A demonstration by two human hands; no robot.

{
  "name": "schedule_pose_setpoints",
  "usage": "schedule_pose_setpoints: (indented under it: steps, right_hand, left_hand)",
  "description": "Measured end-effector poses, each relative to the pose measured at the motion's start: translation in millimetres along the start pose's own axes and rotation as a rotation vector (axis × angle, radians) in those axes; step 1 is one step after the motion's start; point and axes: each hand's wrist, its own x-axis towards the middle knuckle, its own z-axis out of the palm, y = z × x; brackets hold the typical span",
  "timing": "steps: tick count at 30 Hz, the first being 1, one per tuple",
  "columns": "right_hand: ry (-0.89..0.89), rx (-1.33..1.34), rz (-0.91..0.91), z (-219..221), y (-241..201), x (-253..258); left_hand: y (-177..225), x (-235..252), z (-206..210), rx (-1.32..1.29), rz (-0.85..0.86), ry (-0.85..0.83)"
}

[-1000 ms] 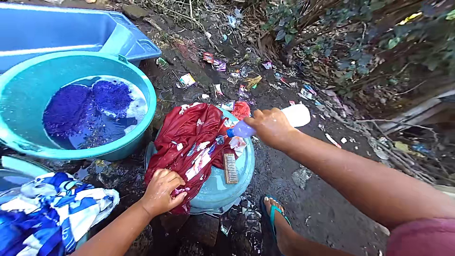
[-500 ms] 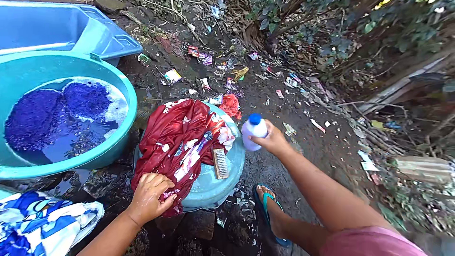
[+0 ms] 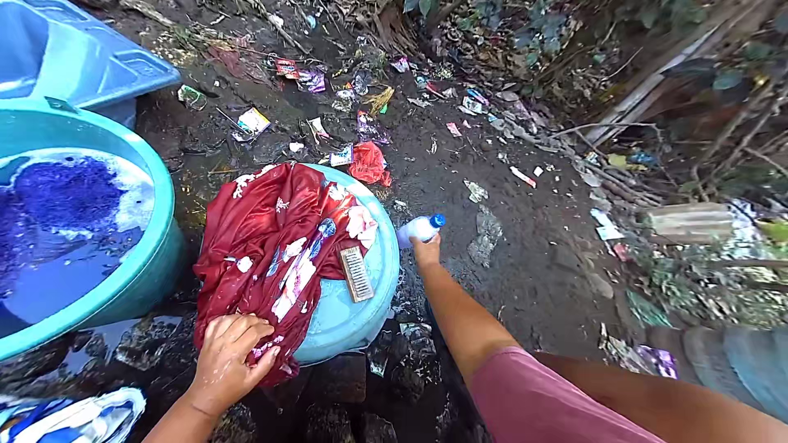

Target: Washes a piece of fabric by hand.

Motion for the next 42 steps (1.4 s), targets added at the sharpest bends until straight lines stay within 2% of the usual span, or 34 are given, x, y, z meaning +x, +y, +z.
schedule_pose_setpoints:
  steps: [2,4,6,7,9,10,13,16,19,20,22,25,28,30,32,34,38,40,41,42]
  right_hand:
    - [0.105,0.034,-0.018,-6,-21,-37]
    - [0.094,-0.07,-0.304,-18,-45,-88]
    - [-0.038,-0.248,-0.641,-17,-62,-134]
    - [-0.161,-0.362,-0.721,-11,-68,-153]
    - [-0.389,-0.616,-0.76,5,-77,-182]
    - [-0.423,-0.709,-0.764,13,-80,-190]
    - [-0.437,-0.851,-0.77,22,-89,-199]
    - [-0.488,-0.912,-0.787,14,-96,-202]
    - [-0.553,-0.947,-0.673,1,-113,-203]
    - [-0.559,-0.937,-0.642,-2,-122,-203]
    - [-0.491,-0.886,-0.694,-6,-141,-199]
    - [-0.342,-0.808,-0.766,1,-167,-186]
    - [-0.241,-0.703,-0.76,27,-172,-167]
    - [-0.333,-0.629,-0.835,47,-155,-165]
    - [-0.42,-0.613,-0.963,65,-126,-169]
    - [-0.393,-0.629,-1.072,75,-109,-172]
    - [-0.38,-0.72,-1.012,76,-132,-202]
    - [-0.35,-0.658,-1.263,78,-124,-222]
    - [-0.352,-0.645,-1.413,82,-117,-221]
    - [-0.388,-0.663,-1.49,88,-114,-208]
  left_hand:
    - [-1,2,1,0.0,0.001,-0.003]
    - [-1,3,1,0.004,0.001,-0.004]
    - [0,4,0,0.007,-0.004,-0.013]
    - [0,3,-1,0.005,-0.01,-0.023]
    - [2,5,-4,-0.003,-0.016,-0.038]
    - [3,7,-5,-0.008,-0.015,-0.048]
    - [9,10,-14,-0.017,0.023,-0.05]
    - [18,14,-31,-0.003,0.123,0.047]
    - [23,19,-44,-0.049,0.197,0.094]
    - [23,19,-45,-0.062,0.21,0.061]
    - [22,16,-44,-0.072,0.2,-0.089]
    - [24,15,-45,-0.103,0.083,-0.338]
    - [24,16,-44,-0.05,0.052,-0.36]
    - [27,18,-48,-0.023,-0.002,-0.446]
    - [33,26,-56,-0.023,-0.101,-0.636]
    - [37,33,-59,-0.046,-0.179,-0.787]
    - [47,44,-71,-0.034,-0.22,-0.942]
    - [50,41,-77,-0.016,-0.21,-0.914]
    - [50,40,-77,-0.017,-0.21,-0.905]
    - [49,38,-75,-0.02,-0.21,-0.903]
